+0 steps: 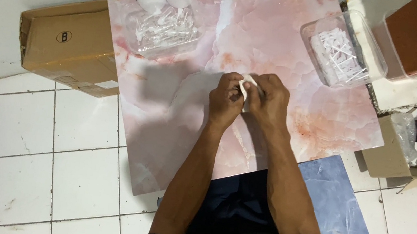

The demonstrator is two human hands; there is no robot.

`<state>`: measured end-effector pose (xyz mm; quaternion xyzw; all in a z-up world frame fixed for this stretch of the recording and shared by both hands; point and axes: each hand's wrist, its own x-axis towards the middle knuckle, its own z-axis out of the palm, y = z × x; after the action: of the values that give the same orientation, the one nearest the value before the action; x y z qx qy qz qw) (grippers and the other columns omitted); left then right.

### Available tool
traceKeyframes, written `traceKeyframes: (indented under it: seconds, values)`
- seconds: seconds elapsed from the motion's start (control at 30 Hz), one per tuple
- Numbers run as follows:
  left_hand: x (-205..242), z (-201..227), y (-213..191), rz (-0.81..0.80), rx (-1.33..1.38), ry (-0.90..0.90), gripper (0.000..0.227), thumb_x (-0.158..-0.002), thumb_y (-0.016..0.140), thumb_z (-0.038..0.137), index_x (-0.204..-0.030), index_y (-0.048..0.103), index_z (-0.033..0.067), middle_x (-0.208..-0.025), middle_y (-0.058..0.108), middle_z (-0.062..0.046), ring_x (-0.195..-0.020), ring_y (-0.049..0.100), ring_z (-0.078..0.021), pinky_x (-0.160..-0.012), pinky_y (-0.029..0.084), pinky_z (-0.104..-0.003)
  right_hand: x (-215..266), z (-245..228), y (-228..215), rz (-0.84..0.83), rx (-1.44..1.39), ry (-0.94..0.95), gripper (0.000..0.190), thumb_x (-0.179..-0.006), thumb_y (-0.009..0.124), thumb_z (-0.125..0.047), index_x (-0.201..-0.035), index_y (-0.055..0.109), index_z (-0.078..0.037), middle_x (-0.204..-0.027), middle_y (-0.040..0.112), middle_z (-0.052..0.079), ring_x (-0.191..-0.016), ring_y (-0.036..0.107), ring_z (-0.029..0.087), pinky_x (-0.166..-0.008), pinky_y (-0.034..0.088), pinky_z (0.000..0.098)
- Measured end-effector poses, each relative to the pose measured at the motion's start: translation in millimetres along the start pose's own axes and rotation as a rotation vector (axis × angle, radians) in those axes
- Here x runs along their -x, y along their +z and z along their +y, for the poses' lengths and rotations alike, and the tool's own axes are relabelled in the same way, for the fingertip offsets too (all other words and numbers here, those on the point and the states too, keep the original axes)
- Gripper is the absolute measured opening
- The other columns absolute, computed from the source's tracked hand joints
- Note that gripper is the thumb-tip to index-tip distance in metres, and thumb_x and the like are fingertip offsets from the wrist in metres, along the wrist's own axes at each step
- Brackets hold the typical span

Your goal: Assembling and cleaning small perfume tester vials by inserting applicator sticks into caps and wiping them with a cloth.

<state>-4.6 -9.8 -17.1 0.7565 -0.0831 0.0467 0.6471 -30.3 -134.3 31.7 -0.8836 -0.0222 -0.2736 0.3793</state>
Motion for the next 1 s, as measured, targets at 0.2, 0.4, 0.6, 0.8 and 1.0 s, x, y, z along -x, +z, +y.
traceKeyframes:
  seconds: [0.2,0.4,0.6,0.8,1.0]
  values:
    - [0.0,20.2,-6.5,0.012,-0.118,0.042,0.043,-0.082,0.065,-0.007,-0.116,0.057,0.0175,-0.098,0.076,-0.009,-0.084,0.078,-0.0308,-0.074,0.063,-0.041,-14.4,20.6,14.8,-0.080,0.089,0.057,0.013,-0.094,0.077,-0.019,-0.093,0.078,-0.005,-0.078,0.065,0.016,-0.072,0.068,0.040,-0.064,0.054,0.0480]
    - [-6.7,7.6,-5.3,0.074,0.340,0.015,0.041,-0.088,0.080,0.006,-0.124,0.063,0.0060,-0.108,0.073,-0.011,-0.095,0.069,-0.0194,-0.084,0.063,-0.031,-27.2,-0.4,-13.2,-0.004,-0.199,0.306,0.014,-0.098,0.075,-0.018,-0.101,0.080,-0.006,-0.076,0.069,0.015,-0.073,0.061,0.018,-0.065,0.050,0.0379]
    - [-11.0,-6.0,-4.0,0.091,0.350,0.085,0.031,-0.095,0.075,0.006,-0.125,0.069,0.0066,-0.113,0.075,-0.013,-0.108,0.071,-0.0222,-0.090,0.062,-0.032,-33.9,34.6,-60.4,0.107,-0.122,0.255,0.014,-0.103,0.079,-0.014,-0.112,0.078,-0.003,-0.083,0.066,0.017,-0.076,0.061,0.019,-0.067,0.052,0.0364]
    - [-10.8,4.7,-10.6,0.141,0.376,0.046,0.031,-0.095,0.074,0.004,-0.125,0.071,0.0092,-0.119,0.072,-0.014,-0.110,0.069,-0.0205,-0.091,0.062,-0.031,-22.5,46.7,-51.0,0.110,0.098,-0.095,0.027,-0.093,0.077,0.005,-0.117,0.070,0.013,-0.109,0.064,0.032,-0.101,0.061,0.053,-0.079,0.052,0.0529]
    - [-14.1,-5.4,-8.8,0.233,0.253,0.013,0.029,-0.096,0.073,0.007,-0.125,0.070,0.0097,-0.127,0.066,-0.015,-0.116,0.067,-0.0304,-0.097,0.060,-0.039,13.1,19.5,10.1,-0.162,-0.049,0.068,0.018,-0.092,0.078,-0.016,-0.110,0.080,-0.013,-0.097,0.072,0.012,-0.095,0.071,0.035,-0.083,0.057,0.0431]
